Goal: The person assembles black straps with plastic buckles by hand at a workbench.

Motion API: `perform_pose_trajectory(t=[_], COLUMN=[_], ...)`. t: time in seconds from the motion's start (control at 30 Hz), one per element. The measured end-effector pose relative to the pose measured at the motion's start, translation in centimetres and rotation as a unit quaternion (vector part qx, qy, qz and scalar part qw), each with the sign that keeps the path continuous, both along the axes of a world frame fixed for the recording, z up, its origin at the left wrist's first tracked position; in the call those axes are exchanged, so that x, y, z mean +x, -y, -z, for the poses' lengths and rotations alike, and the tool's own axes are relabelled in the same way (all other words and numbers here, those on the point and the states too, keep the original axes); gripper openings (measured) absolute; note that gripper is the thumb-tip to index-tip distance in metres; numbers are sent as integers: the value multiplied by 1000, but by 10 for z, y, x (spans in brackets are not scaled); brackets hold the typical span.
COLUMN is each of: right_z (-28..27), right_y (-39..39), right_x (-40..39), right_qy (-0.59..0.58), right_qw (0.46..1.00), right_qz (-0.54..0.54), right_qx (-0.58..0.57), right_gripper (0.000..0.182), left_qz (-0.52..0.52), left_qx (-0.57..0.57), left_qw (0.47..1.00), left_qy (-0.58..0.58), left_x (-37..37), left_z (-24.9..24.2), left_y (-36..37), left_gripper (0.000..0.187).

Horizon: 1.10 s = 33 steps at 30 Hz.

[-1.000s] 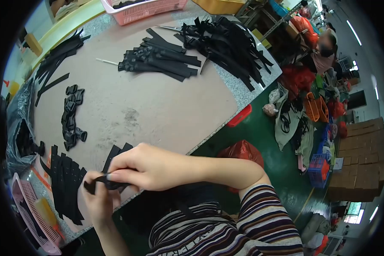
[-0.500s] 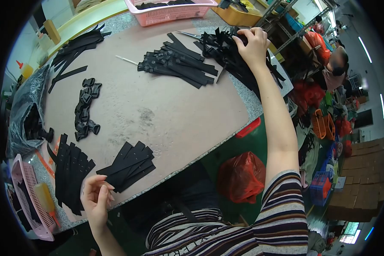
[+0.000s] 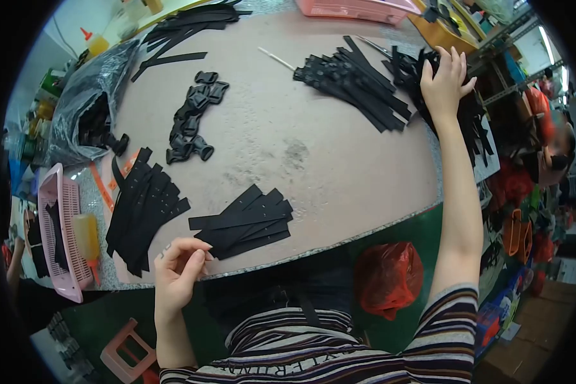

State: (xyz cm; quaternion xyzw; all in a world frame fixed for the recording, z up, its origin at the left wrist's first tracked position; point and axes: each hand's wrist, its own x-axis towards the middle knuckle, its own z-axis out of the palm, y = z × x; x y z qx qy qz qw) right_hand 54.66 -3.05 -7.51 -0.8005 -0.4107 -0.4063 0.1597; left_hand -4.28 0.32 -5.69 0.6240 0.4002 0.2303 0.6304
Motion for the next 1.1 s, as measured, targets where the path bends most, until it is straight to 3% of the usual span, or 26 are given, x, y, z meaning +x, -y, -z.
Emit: perform_pose_trajectory(t=[0.03, 0.1, 0.17, 0.27, 0.37, 0.4, 0.5, 0.57, 0.63, 0.67, 0.77, 0.8, 0.87, 0.93, 1.03, 1.1], right_z=[-18, -36, -28, -3, 15, 10, -14, -24, -30, -33, -45, -45, -35, -35, -22, -18], right_y=[-6, -21, -37, -75, -120, -133, -134, -114, -86, -73, -35, -26, -8, 1, 7, 7], right_x=[-49, -147, -223, -311, -340, -337, -316, -305, -297, -299, -316, -321, -326, -333, -343, -350], right_qy=[21, -166, -231, -296, -390, -452, -457, -490, -552, -581, -813, -843, -887, -887, -883, -887], right_qw=[997, 944, 868, 800, 777, 740, 652, 669, 674, 674, 414, 384, 331, 322, 315, 296], right_qz=[-70, -285, -430, -502, -454, -431, -469, -428, -401, -385, -399, -366, -309, -312, -333, -344], right_qx=[8, 29, -90, -144, -196, -250, -383, -360, -285, -245, -90, -91, -95, -111, -98, -85], right_gripper=[40, 26, 22, 29, 36, 41, 41, 39, 40, 41, 33, 31, 26, 20, 19, 21], left_qz=[-7, -7, 12, 59, 110, 123, 84, -2, -115, -122, -123, -115, -95, -72, -9, 8], left_qx=[-6, -7, 1, 49, 91, 96, 129, 193, 328, 379, 394, 393, 383, 361, 363, 273], left_qw=[1000, 1000, 1000, 997, 990, 988, 987, 978, 925, 896, 867, 865, 867, 876, 904, 945], left_qy=[-3, -12, -25, -23, -4, -1, -48, -74, -156, -195, -279, -291, -306, -311, -226, -182], left_x=[-3, -7, -1, 13, 16, 13, -1, -12, -13, -19, -12, -11, -9, -9, -18, -25], left_z=[1, 1, -1, -6, -12, -13, -18, -10, -4, 2, 5, 10, 12, 9, 2, -8], left_y=[1, 1, -1, -2, 4, 6, 3, -6, -27, -39, -54, -57, -59, -60, -63, -62], left_gripper=[11, 11, 12, 12, 11, 12, 10, 9, 6, 10, 13, 14, 15, 16, 18, 19])
